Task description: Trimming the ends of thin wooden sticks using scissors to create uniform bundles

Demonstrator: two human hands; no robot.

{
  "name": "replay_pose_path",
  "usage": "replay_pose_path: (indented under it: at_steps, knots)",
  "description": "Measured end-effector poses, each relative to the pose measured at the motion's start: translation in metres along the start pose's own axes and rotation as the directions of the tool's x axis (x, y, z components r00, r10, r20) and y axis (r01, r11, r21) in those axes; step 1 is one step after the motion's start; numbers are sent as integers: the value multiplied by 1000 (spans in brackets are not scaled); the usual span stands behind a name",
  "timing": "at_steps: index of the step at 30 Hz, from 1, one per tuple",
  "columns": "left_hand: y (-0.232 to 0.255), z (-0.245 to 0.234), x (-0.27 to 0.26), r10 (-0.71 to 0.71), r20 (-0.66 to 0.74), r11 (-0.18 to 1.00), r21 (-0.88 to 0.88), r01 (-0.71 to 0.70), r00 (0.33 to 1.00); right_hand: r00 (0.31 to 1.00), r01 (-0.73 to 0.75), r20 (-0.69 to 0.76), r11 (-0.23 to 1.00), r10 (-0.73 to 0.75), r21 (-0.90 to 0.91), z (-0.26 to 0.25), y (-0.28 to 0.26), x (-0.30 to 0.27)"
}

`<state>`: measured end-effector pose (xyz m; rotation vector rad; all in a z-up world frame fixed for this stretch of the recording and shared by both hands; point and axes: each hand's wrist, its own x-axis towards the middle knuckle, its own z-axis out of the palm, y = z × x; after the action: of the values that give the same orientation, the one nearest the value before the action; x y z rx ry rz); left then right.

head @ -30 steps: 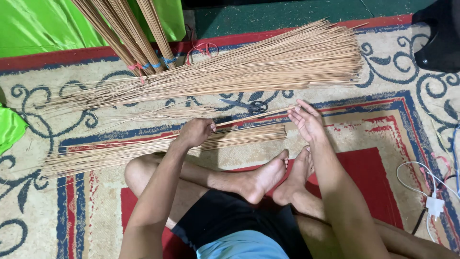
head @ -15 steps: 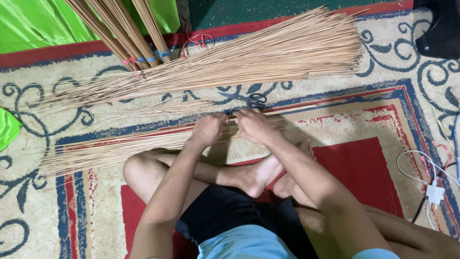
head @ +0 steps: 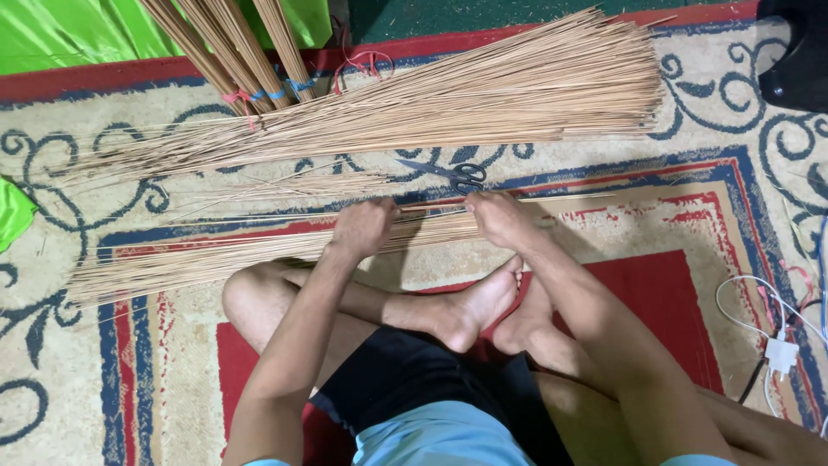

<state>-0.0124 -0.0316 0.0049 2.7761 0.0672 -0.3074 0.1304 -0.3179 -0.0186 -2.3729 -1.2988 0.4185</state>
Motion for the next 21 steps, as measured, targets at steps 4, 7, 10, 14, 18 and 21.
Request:
replay_pose_path:
  at_steps: [4,7,10,14,18,21]
  knots:
    - [-4,19,9,-44,16,997,60,43,999,998,-26,52,999,27,-29,-12,-18,8]
    - [18,23,19,-17,36,998,65,15,999,999,2,48,997,-6,79,-8,-47,18]
    - [35,33,35,14,42,993,113,-19,999,998,58,20,998,-59,31,16,-53,31]
    - [45,9,25,-15,42,999,46,13,999,998,55,-5,998,-55,-39,17,-50,31]
    - [24,-20,-3,-20,-1,999,-28,20,1000,998,-56,34,997,58,-54,-3,-18,8]
    - [-30,20,-3,-7,-50,1000,19,8,999,992,-97,66,991,103,-97,-20,6,-1]
